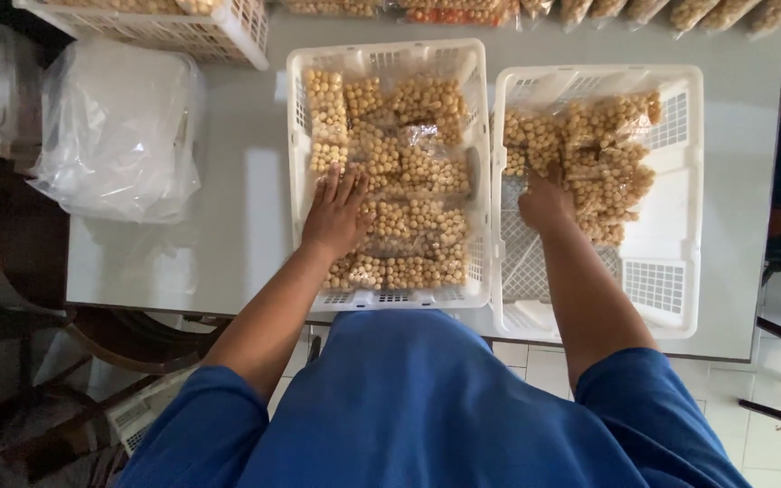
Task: The person is organizing and packing small plastic bags of snacks into white plastic crates on a table.
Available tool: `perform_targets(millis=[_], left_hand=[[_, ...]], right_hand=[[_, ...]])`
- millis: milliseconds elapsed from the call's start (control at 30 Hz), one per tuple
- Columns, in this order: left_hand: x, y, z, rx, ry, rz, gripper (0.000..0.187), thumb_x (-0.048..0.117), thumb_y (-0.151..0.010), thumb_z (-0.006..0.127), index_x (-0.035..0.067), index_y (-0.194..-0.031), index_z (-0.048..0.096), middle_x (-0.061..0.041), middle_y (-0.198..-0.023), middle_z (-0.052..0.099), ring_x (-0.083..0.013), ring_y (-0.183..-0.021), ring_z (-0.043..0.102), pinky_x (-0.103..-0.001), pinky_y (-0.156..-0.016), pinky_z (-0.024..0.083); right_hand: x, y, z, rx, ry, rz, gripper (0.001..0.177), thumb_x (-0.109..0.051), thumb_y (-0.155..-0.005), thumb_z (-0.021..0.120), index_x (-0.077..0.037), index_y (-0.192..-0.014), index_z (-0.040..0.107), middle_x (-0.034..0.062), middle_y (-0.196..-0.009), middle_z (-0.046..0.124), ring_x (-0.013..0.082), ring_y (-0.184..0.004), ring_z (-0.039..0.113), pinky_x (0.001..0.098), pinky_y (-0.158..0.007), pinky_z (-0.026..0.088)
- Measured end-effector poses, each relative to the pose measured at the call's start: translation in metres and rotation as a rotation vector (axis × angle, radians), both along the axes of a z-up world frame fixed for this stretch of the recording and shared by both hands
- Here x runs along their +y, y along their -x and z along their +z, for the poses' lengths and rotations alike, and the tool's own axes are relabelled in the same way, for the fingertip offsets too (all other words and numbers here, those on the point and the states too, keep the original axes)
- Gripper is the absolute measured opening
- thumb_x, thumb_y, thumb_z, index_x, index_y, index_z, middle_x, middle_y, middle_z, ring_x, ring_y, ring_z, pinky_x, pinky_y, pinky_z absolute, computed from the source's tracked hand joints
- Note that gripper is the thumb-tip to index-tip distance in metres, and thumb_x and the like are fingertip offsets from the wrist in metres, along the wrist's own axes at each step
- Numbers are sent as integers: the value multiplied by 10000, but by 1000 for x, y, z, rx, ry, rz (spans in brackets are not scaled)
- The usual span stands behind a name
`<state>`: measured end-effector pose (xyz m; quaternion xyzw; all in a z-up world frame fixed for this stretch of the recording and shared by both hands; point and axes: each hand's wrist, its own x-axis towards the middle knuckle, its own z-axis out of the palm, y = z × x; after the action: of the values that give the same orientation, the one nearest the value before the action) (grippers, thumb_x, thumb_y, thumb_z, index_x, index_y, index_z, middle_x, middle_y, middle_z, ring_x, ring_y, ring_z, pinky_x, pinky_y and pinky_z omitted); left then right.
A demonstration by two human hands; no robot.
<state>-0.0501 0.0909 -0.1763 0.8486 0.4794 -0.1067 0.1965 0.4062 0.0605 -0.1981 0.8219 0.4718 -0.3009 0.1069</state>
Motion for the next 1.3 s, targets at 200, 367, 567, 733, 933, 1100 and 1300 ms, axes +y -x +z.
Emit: perform_targets(millis=[200,367,567,733,933,1100,1300], left_hand=[[-5,2,2,-162,-78,35,826,520,-1265,530,97,-1922,262,-246,-1994,97,-538,-1816,77,-711,-1441,212],[-22,-9,23,-383,-205,62,773,457,-1279,541,120,-1923,277,-255,-1977,172,-570,-1789,157,-746,-1402,285],[-54,-50,27,-804,-125,130,622,487,-1212,640,176,-1744,556,-206,-1721,589,-453,-1574,578,-631,-1312,463],[-90,-92,66,-1076,271,250,457,370,-1060,911,187,-1470,825,-59,-1305,894,-276,-1221,871,-455,-1074,689],[-88,-93,157,-1336,576,565,335,391,-1095,896,101,-1245,822,-125,-1050,854,-213,-1016,860,-367,-844,720],[-95,-71,156,-1385,542,582,246,282,-1097,886,87,-1198,775,-121,-911,756,-197,-907,808,-327,-721,680],[-102,-61,170,-1485,517,621,337,208,-1088,900,19,-1345,792,-94,-1022,755,-119,-984,711,-322,-800,676]], right_hand=[[-19,-37,-52,54,-348,-32,482,-393,-1141,701,-210,-1574,810,72,-1519,821,351,-1389,775,569,-1163,612],[-63,-33,-27,324,-757,-418,294,-377,-1060,891,-269,-1332,912,11,-1316,848,285,-1145,826,501,-975,651],[-89,13,40,1125,-1061,-1053,171,-106,-1117,897,-173,-1110,740,19,-1022,811,132,-853,791,268,-836,648],[-99,115,153,1419,-975,-919,438,-81,-1145,752,-89,-1577,679,162,-1355,806,282,-1135,863,442,-1014,719],[-120,171,150,1352,-866,-627,248,-15,-1109,807,68,-1336,749,186,-1110,784,288,-1048,824,509,-1014,710],[-119,192,189,1265,-810,-402,257,-165,-1135,861,8,-1308,783,127,-1001,808,147,-991,769,353,-918,680],[-111,202,192,1211,-788,-298,247,-161,-1064,952,-15,-1201,808,66,-863,749,101,-830,715,263,-785,600]])
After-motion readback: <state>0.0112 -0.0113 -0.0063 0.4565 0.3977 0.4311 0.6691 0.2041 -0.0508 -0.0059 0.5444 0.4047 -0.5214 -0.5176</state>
